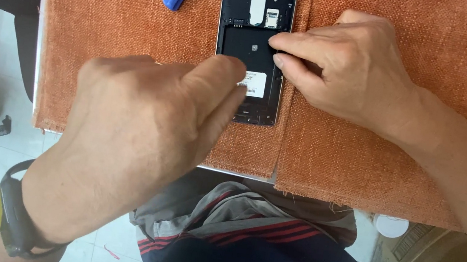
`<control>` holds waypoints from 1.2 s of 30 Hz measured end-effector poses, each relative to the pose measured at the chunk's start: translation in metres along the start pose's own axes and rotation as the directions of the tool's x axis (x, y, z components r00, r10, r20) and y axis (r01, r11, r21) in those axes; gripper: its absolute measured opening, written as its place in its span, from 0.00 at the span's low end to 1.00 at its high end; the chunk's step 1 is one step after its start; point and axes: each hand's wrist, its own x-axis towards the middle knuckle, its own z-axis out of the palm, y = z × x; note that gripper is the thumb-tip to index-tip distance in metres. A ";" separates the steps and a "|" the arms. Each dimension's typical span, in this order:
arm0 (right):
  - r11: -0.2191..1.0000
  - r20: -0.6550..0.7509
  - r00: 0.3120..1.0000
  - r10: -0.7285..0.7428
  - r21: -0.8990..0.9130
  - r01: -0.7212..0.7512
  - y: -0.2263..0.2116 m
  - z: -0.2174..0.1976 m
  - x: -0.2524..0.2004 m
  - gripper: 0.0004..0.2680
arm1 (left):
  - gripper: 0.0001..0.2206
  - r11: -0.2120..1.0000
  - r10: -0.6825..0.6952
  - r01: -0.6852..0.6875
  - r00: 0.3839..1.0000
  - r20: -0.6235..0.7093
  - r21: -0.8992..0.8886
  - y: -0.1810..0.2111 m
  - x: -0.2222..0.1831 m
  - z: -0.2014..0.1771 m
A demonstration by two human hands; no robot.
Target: Disassembling a smartphone to extract or repair internal components using a screwdriver and manual manipulation.
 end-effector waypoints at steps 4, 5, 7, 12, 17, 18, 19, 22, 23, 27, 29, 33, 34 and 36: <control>1.000 -0.008 1.000 -0.015 -0.010 0.015 0.001 0.000 -0.001 0.02 | 0.03 1.000 0.016 -0.016 1.000 -0.017 0.000 0.004 0.001 -0.001; 1.000 -0.011 1.000 -0.022 -0.016 0.022 0.002 0.001 -0.001 0.02 | 0.11 0.998 0.052 -0.052 0.999 -0.012 -0.033 0.006 0.002 -0.003; 1.000 -0.010 1.000 -0.019 -0.018 0.019 0.001 0.001 -0.001 0.02 | 0.09 0.998 0.047 -0.048 0.999 -0.017 -0.029 0.003 0.003 -0.002; 1.000 -0.008 1.000 -0.008 -0.004 0.008 0.000 0.000 0.000 0.02 | 0.06 0.997 -0.031 0.032 0.999 -0.019 0.072 0.000 -0.001 0.004; 1.000 -0.003 1.000 -0.012 -0.009 0.012 0.002 0.001 -0.001 0.02 | 0.15 0.995 0.056 -0.054 0.998 0.014 -0.089 0.005 0.003 -0.005; 1.000 -0.004 1.000 -0.013 -0.008 0.013 0.001 0.001 -0.001 0.02 | 0.15 0.995 0.055 -0.054 0.998 0.014 -0.089 0.004 0.002 -0.002; 1.000 -0.002 1.000 -0.008 -0.013 0.008 0.001 0.001 -0.001 0.02 | 0.08 1.000 0.019 -0.019 1.000 -0.006 -0.021 0.002 0.001 0.001; 1.000 -0.012 1.000 -0.004 -0.005 0.004 -0.001 0.001 0.001 0.02 | 0.02 0.998 -0.001 0.004 0.999 -0.044 0.061 0.000 -0.003 0.004; 1.000 -0.023 1.000 -0.003 0.002 0.003 -0.001 -0.001 0.001 0.02 | 0.06 0.997 0.018 -0.013 0.998 -0.064 0.073 -0.001 -0.002 0.006; 0.998 -0.061 0.998 -0.023 -0.060 0.019 0.004 0.008 -0.001 0.03 | 0.08 0.993 0.094 -0.096 0.995 -0.026 -0.065 0.008 0.006 -0.008; 1.000 -0.150 0.988 -0.026 0.013 0.028 0.007 0.014 -0.002 0.03 | 0.11 0.999 0.047 -0.047 0.998 0.049 -0.003 0.001 -0.003 0.001; 1.000 -0.096 0.995 0.013 0.011 -0.012 0.004 0.013 0.000 0.03 | 0.12 0.974 0.048 -0.032 0.997 -0.066 0.225 -0.001 -0.008 0.012; 0.999 -0.066 0.998 0.021 0.045 -0.019 0.004 0.012 0.000 0.03 | 0.09 0.990 0.041 -0.033 0.998 -0.053 0.138 0.001 -0.005 0.011; 0.996 -0.042 0.999 0.027 0.082 -0.024 0.004 0.014 0.000 0.03 | 0.07 0.998 0.035 -0.033 0.999 -0.037 0.055 0.006 0.000 0.006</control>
